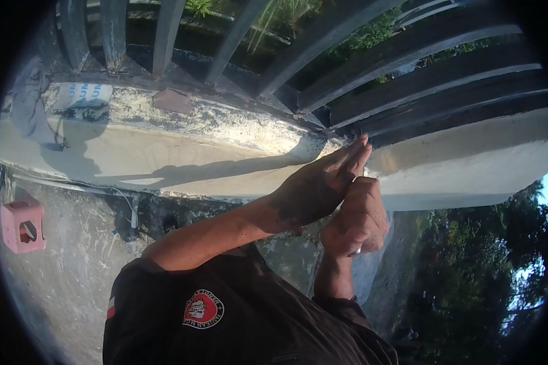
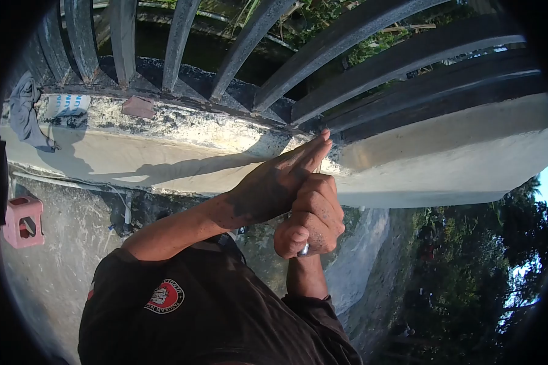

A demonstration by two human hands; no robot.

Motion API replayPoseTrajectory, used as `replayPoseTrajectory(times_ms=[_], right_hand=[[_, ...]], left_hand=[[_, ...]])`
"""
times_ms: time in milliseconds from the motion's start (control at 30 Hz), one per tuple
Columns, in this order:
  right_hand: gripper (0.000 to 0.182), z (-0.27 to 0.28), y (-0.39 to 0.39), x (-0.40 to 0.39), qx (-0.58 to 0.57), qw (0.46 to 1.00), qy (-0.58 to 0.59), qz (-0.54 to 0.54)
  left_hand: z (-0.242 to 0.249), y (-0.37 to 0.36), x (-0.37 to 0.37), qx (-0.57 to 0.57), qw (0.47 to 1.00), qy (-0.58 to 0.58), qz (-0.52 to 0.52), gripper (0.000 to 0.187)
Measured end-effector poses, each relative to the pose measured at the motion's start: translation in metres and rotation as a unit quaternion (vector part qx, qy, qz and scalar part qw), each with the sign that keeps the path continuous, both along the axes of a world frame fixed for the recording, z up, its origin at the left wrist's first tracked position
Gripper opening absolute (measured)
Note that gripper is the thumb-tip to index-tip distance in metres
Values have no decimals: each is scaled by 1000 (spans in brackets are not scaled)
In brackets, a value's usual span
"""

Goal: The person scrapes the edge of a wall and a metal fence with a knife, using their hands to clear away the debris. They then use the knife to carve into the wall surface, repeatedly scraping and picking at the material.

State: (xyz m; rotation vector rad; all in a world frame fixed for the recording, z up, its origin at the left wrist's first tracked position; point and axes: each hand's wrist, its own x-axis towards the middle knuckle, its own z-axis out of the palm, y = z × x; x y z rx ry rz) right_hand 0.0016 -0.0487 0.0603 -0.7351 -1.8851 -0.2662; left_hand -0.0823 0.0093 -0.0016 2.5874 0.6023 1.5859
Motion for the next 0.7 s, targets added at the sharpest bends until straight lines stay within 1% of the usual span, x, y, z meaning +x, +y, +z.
replayPoseTrajectory(times_ms=[67, 167, 267, 300, 333, 400, 433, 467, 500, 533, 567, 600, 633, 667, 700], right_hand=[[55, -5, -1, 6, 9, 1000, -6, 2], [53, -16, -3, 6, 14, 1000, 23, -7], [50, -10, 3, -2, 0, 999, 42, -11], [49, -6, 5, 1, 12, 998, 53, -6], [49, -4, 6, 3, 27, 998, 64, -2], [50, -10, 6, 7, 41, 997, 72, 2], [50, -16, 3, 5, 30, 997, 73, 4], [50, -19, -1, 4, 17, 997, 73, 7], [53, -17, -6, 5, -8, 999, -12, -35], [53, -12, -6, 5, -9, 999, -10, -35], [53, -5, -4, 6, -15, 1000, 3, -27], [53, 2, -3, 6, -22, 999, 15, -18], [52, 8, -2, 6, -6, 1000, -13, -21], [52, 6, -2, 7, -5, 1000, -15, -19], [51, 2, -3, 9, -5, 1000, 2, -19]], left_hand=[[3, 0, 8, -120, 981, -106, -113, 75], [-11, -3, 12, -91, 987, -102, -85, 74], [-6, 2, 8, -69, 991, -92, -73, 74], [-3, 4, 12, -102, 981, -128, -102, 73], [-3, 2, 13, -102, 981, -128, -105, 73], [-1, 4, 12, -32, 991, -114, -64, 72], [-3, 1, 10, -35, 994, -91, -55, 70], [-3, 2, 9, -31, 994, -90, -55, 70], [-1, 2, 6, -10, 1000, -23, 0, 58], [-1, 1, 3, 8, 997, 46, 55, 51], [-1, 3, 0, 2, 1000, 14, 17, 53], [4, 4, 0, -2, 1000, 15, 18, 53], [11, 4, 3, -15, 1000, -18, -2, 53], [16, 5, 5, -24, 998, -53, -22, 53], [9, 2, 13, -107, 984, -109, -86, 54]])
